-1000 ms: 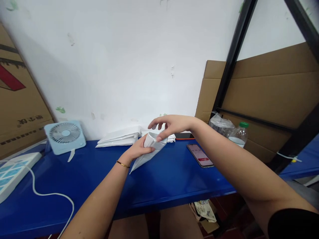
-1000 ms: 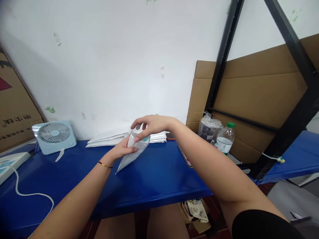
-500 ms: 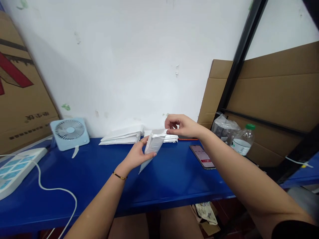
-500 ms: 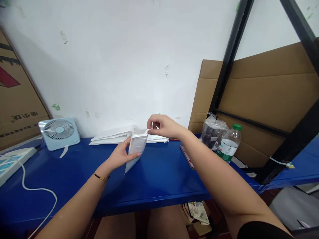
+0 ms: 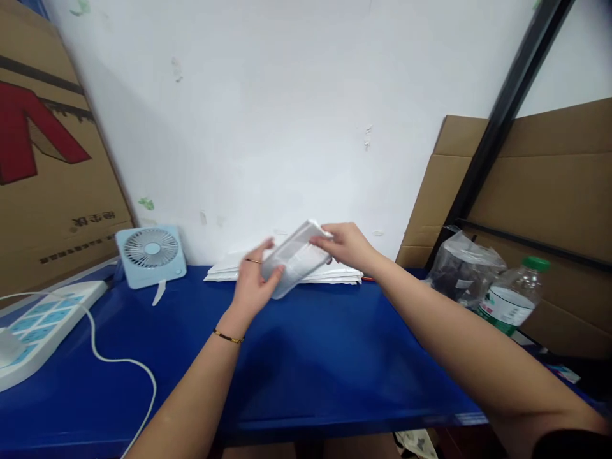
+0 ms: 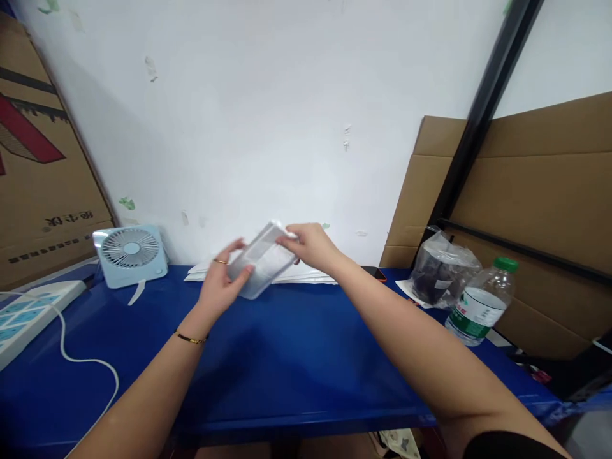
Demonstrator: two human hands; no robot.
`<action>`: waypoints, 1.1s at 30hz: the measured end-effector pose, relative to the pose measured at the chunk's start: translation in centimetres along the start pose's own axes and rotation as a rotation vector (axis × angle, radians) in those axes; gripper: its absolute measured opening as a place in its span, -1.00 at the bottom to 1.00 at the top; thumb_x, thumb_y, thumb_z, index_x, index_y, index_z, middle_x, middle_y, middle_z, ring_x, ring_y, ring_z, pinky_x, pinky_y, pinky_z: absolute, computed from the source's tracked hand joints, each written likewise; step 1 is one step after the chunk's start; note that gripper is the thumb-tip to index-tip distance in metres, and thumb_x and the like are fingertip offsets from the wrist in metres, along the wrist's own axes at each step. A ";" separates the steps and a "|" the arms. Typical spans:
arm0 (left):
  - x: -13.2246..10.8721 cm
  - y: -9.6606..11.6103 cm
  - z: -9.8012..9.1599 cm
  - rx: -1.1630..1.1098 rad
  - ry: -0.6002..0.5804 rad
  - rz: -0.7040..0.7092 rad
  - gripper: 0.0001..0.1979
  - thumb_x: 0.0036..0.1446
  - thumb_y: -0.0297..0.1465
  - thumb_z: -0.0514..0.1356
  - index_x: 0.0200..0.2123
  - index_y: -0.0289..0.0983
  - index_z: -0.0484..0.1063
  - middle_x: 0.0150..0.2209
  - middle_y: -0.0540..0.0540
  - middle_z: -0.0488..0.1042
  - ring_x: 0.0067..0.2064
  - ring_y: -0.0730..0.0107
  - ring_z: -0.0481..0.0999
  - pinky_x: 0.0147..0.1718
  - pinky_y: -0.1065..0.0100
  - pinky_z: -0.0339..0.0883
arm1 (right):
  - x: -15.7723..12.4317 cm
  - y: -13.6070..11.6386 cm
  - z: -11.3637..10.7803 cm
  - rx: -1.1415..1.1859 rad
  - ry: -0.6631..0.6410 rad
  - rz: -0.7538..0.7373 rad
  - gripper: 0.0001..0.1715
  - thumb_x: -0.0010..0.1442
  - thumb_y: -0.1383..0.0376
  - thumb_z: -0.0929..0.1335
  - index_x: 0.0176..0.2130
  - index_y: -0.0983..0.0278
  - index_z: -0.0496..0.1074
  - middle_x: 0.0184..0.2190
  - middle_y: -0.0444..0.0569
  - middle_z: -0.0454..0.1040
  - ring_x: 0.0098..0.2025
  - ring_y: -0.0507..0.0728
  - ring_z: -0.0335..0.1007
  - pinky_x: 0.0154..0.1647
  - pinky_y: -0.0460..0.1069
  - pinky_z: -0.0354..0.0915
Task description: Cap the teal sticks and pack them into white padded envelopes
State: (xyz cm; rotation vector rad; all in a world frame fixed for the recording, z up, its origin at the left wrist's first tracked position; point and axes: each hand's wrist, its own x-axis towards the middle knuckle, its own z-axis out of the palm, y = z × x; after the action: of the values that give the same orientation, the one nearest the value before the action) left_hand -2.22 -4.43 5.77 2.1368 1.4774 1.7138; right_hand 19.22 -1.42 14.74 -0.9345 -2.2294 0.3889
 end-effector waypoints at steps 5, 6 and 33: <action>0.8 -5.3 -1.3 0.227 0.469 -0.134 -0.28 0.08 -0.35 0.10 0.25 -0.26 -0.18 0.27 -0.18 -0.09 0.29 0.21 -0.15 0.24 0.21 -0.23 | 8.5 3.5 6.6 0.503 0.161 0.377 -0.68 0.15 0.14 0.29 -0.29 0.37 0.27 -0.55 -0.04 0.37 -0.61 -0.01 0.31 -0.64 -0.13 0.22; 0.8 -6.5 -0.9 0.220 0.438 -0.180 -0.29 0.09 -0.34 0.09 0.25 -0.26 -0.17 0.27 -0.20 -0.11 0.29 0.20 -0.16 0.23 0.20 -0.22 | 9.8 4.2 8.3 0.487 0.152 0.418 -0.69 0.17 0.15 0.28 -0.29 0.39 0.27 -0.55 -0.04 0.37 -0.60 -0.01 0.32 -0.62 -0.12 0.25; -1.0 -2.2 3.7 0.554 0.001 0.030 -0.19 -0.01 -0.14 0.13 0.25 -0.23 -0.13 0.30 -0.22 -0.22 0.27 0.01 -0.16 0.12 -0.02 -0.16 | -3.2 13.3 -0.7 -0.671 0.198 0.051 -0.62 0.15 0.37 0.17 -0.07 0.23 0.38 -0.19 0.01 0.45 -0.22 0.13 0.37 -0.27 -0.04 0.21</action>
State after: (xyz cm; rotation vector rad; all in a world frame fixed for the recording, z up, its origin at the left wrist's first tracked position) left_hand -0.71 -2.07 2.38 2.3933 2.1291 1.4288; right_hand 28.15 5.58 7.03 -1.2998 -2.1756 -0.4488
